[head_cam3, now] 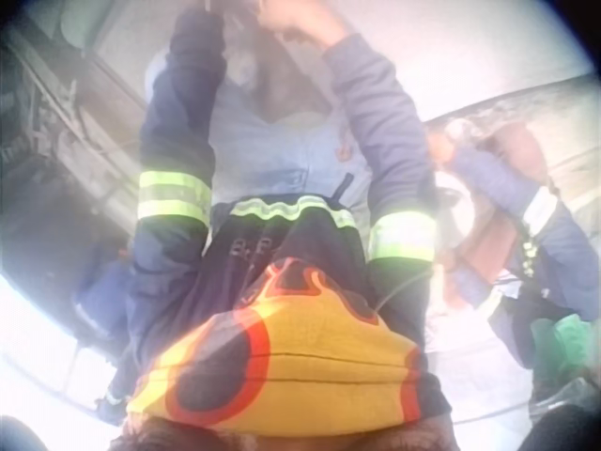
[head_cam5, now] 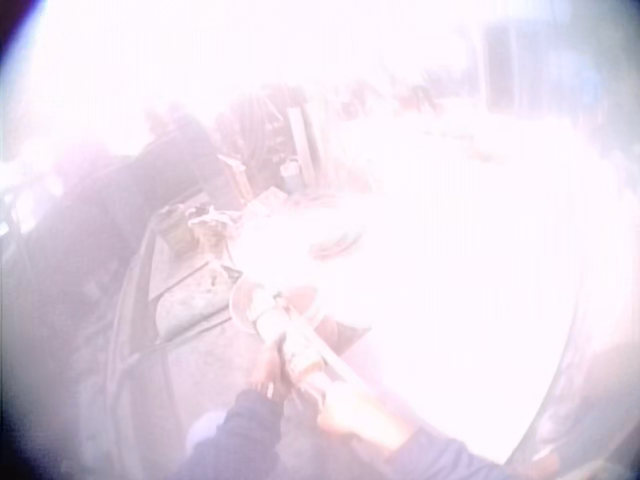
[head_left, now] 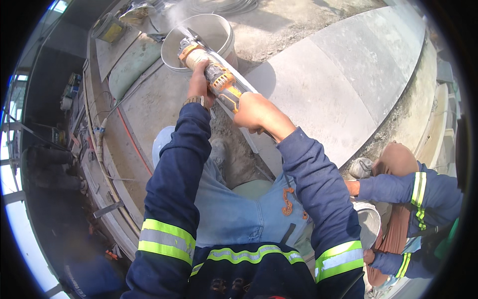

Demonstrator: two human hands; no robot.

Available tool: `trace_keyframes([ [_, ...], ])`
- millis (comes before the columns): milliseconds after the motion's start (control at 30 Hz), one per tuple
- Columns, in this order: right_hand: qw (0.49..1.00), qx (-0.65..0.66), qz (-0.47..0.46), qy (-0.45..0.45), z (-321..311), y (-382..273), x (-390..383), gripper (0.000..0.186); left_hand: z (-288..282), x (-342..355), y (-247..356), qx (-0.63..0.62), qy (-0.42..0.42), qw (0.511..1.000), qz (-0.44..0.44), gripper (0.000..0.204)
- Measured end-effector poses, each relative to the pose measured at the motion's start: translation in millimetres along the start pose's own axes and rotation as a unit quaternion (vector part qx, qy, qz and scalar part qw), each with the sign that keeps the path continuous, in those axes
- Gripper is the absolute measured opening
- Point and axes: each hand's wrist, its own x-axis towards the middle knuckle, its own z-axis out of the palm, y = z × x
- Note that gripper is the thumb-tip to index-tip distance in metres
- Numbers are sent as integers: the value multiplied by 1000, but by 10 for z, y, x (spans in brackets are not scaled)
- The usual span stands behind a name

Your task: The person uses an angle grinder to cut a large ceramic tile on a construction site. They hold the tool with both hands and guide it along the tile surface, producing dust as the cut progresses. The person remains crouched throughout the task.

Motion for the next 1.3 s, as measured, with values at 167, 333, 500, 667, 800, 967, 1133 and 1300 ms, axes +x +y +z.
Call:
trace_keyframes([
  [167,1000,-9,-11,7,30,32,67,24,-10,15,-6,3,-9,1000,-1,48],
  [333,1000,-1,-2,-3,31,12,84,22,5,8,3,9,3,1000,-7,49],
  [500,1000,-3,-11,11,54,20,111,22,17,6,21,13,8,1000,-14,48],
  [667,999,-9,-21,31,68,39,102,23,55,-25,9,12,3,1000,0,49],
  [800,1000,-11,-18,19,53,41,72,25,35,-23,3,17,-1,1000,-1,49],
  [967,1000,-15,-15,20,31,41,10,25,22,-14,-4,7,2,1000,-6,45],
  [1133,1000,-7,-14,26,-19,13,-117,25,111,-130,9,0,-1,1000,7,37],
  [1300,1000,5,-23,21,-48,5,-192,24,101,-154,12,-2,-13,1000,8,45],
])
